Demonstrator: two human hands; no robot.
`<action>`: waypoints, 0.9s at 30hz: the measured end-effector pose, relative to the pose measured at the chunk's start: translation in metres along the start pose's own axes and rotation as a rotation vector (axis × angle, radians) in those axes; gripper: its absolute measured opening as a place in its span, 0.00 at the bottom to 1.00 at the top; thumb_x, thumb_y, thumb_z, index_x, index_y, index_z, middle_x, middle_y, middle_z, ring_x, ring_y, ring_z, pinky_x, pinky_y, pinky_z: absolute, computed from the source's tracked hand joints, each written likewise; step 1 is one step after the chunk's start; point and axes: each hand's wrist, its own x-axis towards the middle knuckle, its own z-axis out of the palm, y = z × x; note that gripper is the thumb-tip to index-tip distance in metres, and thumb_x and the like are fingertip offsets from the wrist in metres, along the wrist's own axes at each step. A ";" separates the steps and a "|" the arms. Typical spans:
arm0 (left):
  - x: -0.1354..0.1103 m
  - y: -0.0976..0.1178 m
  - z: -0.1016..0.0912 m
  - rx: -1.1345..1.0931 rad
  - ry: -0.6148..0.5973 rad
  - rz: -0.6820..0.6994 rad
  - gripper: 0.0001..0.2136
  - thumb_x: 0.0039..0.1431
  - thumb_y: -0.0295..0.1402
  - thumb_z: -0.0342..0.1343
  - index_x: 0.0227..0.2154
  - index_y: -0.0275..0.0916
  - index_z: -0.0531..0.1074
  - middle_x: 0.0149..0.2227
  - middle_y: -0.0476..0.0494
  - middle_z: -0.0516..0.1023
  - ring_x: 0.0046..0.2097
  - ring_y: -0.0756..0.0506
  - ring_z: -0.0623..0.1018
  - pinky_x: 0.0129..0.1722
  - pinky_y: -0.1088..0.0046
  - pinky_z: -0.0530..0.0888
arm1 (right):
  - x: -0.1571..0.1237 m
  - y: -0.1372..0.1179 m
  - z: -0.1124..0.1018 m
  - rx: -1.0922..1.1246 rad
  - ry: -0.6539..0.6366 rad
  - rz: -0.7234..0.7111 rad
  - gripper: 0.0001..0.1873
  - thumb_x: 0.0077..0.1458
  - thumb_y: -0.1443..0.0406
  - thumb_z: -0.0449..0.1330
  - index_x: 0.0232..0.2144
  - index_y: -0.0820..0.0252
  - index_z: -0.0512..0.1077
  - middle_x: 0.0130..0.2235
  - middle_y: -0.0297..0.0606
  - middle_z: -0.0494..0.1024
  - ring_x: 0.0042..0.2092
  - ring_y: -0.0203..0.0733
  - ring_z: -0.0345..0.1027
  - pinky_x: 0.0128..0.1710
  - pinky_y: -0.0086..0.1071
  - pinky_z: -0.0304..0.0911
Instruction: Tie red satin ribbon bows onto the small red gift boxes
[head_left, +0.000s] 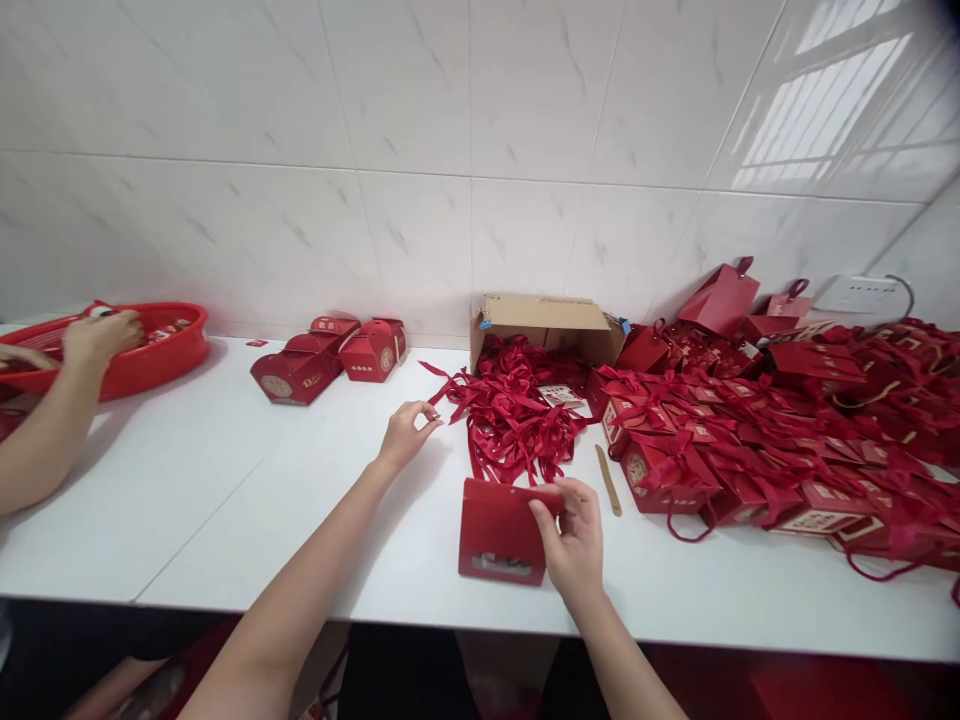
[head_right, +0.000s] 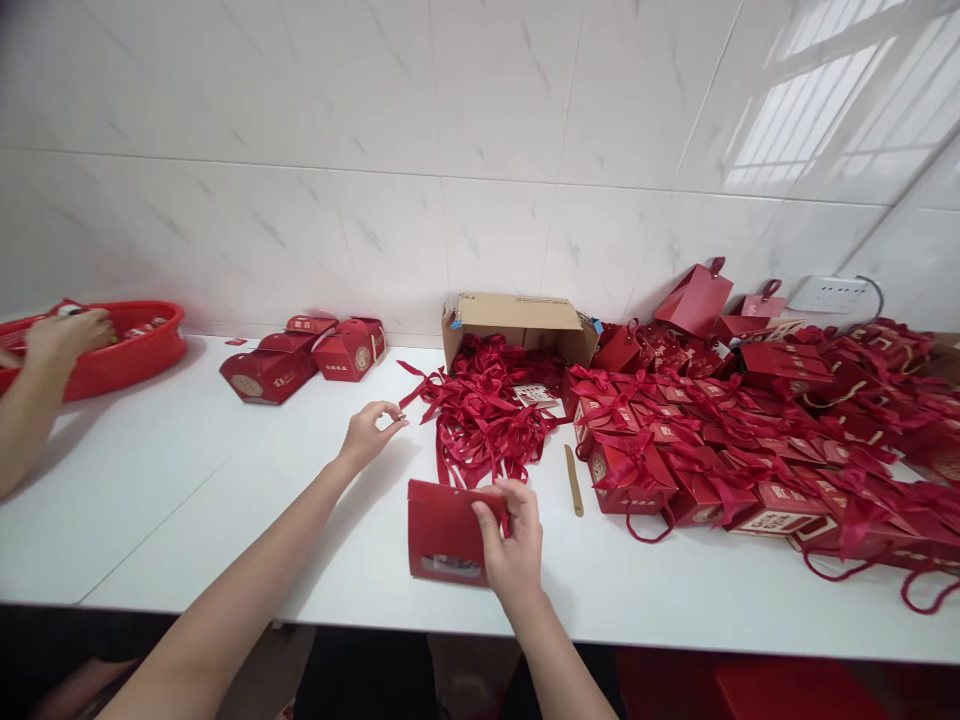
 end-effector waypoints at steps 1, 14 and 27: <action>-0.013 0.010 -0.011 -0.017 0.041 0.016 0.06 0.52 0.35 0.59 0.27 0.39 0.70 0.31 0.46 0.76 0.37 0.45 0.75 0.41 0.66 0.72 | 0.003 -0.001 -0.001 -0.005 -0.015 0.023 0.10 0.55 0.66 0.58 0.41 0.58 0.64 0.36 0.39 0.74 0.39 0.40 0.71 0.39 0.35 0.67; -0.156 0.151 -0.086 -0.488 0.224 0.229 0.13 0.41 0.15 0.63 0.24 0.39 0.70 0.25 0.50 0.75 0.34 0.47 0.74 0.31 0.69 0.74 | -0.028 -0.078 -0.016 -0.046 -0.194 -0.403 0.15 0.48 0.78 0.59 0.36 0.57 0.69 0.40 0.41 0.70 0.43 0.43 0.67 0.42 0.39 0.66; -0.190 0.169 -0.059 -0.887 0.078 0.037 0.14 0.39 0.18 0.67 0.21 0.39 0.67 0.19 0.53 0.68 0.26 0.51 0.68 0.24 0.76 0.68 | -0.056 -0.078 -0.020 0.285 -0.650 0.274 0.05 0.49 0.67 0.65 0.33 0.57 0.75 0.36 0.40 0.70 0.39 0.39 0.68 0.39 0.33 0.65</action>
